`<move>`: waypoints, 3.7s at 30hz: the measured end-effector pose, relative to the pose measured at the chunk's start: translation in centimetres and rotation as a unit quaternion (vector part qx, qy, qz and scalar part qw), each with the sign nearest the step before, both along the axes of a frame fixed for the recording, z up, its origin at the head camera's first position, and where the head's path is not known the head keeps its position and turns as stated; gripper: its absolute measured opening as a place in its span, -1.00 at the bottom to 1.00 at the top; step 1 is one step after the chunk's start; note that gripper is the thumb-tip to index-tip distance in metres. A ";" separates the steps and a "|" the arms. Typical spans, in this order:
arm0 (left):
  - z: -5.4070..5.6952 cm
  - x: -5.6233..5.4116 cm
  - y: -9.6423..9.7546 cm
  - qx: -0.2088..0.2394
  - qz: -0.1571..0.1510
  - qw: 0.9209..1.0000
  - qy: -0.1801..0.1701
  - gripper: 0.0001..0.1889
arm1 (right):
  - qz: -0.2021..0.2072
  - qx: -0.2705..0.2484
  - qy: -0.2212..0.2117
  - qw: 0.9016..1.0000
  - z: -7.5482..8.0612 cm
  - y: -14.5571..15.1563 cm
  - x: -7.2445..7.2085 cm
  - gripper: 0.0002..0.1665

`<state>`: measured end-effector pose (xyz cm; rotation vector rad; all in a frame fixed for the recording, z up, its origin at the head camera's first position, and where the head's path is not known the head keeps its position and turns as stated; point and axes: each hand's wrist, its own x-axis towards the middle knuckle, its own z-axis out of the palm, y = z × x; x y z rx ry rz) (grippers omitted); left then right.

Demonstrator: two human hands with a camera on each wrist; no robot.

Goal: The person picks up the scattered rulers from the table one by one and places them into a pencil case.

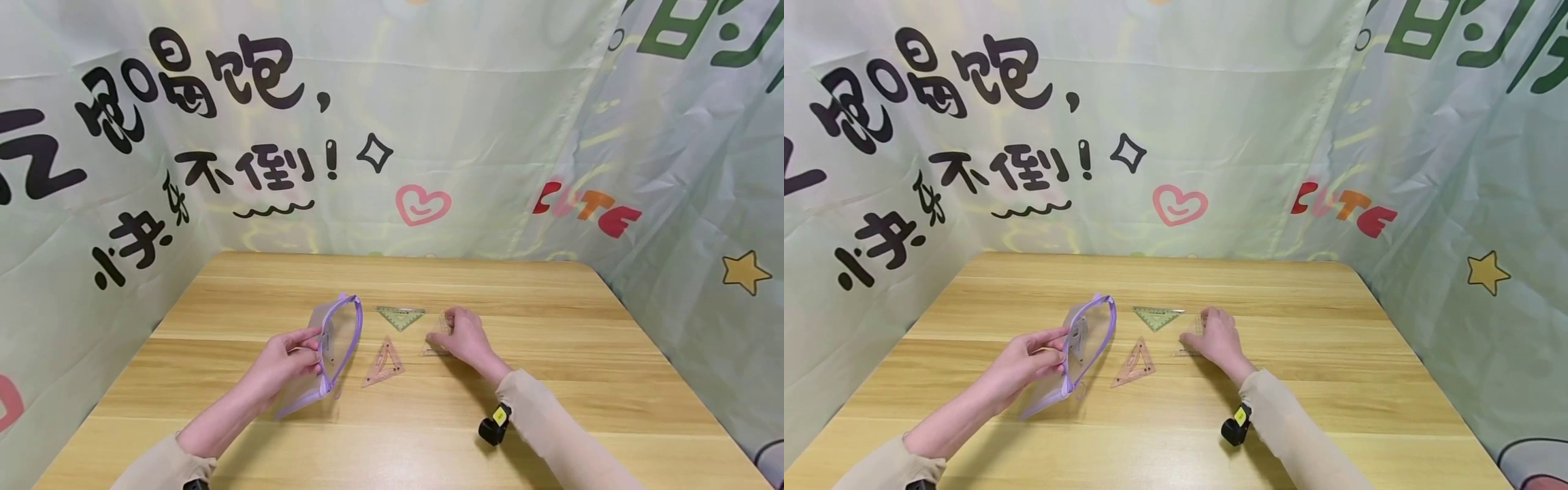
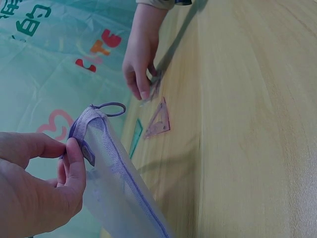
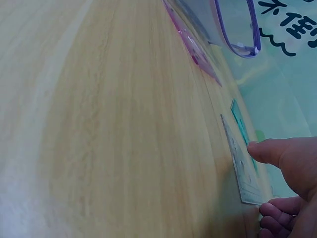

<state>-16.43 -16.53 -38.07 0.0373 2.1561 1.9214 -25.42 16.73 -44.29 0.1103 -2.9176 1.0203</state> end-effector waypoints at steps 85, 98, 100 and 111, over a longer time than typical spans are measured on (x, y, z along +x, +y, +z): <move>-0.1 0.1 0.1 -0.007 0.006 1.000 -0.003 -0.33 | 0.226 0.015 -0.060 0.972 1.7 6.6 0.8 -0.28; 0.0 0.2 0.2 -0.010 0.006 1.000 -0.001 -0.32 | 0.210 0.000 -0.083 0.974 1.1 7.0 0.8 -0.29; -0.1 0.2 0.2 -0.009 0.004 1.000 0.000 -0.32 | 0.206 -0.009 -0.084 0.975 1.1 6.9 0.8 -0.29; -0.1 0.1 0.2 -0.011 0.005 1.000 0.002 -0.32 | 0.165 -0.030 -0.072 0.983 0.8 6.4 0.5 -0.32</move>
